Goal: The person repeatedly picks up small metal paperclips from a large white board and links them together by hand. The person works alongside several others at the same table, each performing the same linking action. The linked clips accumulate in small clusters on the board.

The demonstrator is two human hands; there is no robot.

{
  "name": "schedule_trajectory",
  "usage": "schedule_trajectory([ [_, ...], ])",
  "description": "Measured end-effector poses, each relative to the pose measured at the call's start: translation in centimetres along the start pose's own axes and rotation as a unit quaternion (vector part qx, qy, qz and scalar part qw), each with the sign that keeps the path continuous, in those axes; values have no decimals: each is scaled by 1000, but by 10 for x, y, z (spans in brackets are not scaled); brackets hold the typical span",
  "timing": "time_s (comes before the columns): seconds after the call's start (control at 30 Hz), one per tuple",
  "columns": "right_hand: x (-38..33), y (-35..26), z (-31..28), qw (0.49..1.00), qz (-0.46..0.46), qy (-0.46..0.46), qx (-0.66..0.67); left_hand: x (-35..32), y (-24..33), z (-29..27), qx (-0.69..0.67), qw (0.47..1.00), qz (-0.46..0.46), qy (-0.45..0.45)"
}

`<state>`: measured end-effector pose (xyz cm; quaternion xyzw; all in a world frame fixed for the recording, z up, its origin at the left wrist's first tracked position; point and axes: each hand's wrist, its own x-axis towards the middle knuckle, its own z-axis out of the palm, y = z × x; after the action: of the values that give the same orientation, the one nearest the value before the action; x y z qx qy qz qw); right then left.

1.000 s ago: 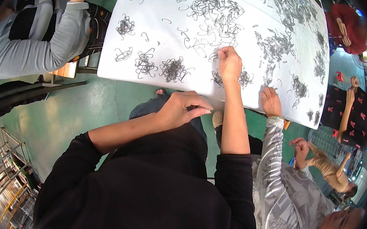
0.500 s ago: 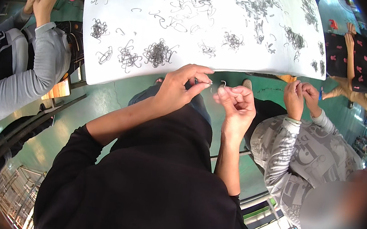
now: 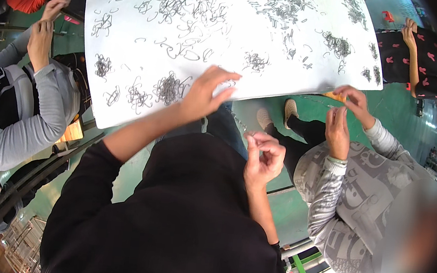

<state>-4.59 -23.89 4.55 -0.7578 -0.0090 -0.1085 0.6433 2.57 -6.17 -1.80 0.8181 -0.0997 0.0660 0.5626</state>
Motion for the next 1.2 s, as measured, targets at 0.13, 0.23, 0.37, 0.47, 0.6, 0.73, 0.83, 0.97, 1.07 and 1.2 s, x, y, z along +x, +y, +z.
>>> schedule_trajectory([
  [0.13, 8, 7, -15, 998, -22, -30, -51, 91, -72, 29, 104, 994, 30, -5],
  [0.23, 15, 11, -20, 997, -23, -49, -61, 149, -101, 60, 154, 987, -7, -34],
  [0.37, 25, 15, -22, 995, -32, -62, -72, 189, -113, 92, 262, 958, -78, -84],
  [0.47, 30, 17, -22, 995, -36, -63, -75, 197, -119, 96, 293, 938, -111, -148],
  [0.6, 30, 16, -21, 993, 6, -80, -85, 186, -116, 89, 268, 949, -95, -136],
  [0.73, 24, 16, -16, 993, 15, -76, -90, 148, -82, 66, 116, 983, -118, -86],
  [0.83, 17, 17, -8, 995, 26, -54, -81, 94, -31, 41, -55, 980, -178, -73],
  [0.97, 8, 19, 4, 998, 18, -21, -62, 23, 36, 7, -171, 955, -230, -82],
  [1.07, -1, 16, 14, 998, 24, -21, -57, -4, 61, -13, -206, 942, -255, -72],
  [1.2, -11, 12, 26, 998, 20, -28, -58, -24, 75, -30, -179, 943, -274, -61],
])
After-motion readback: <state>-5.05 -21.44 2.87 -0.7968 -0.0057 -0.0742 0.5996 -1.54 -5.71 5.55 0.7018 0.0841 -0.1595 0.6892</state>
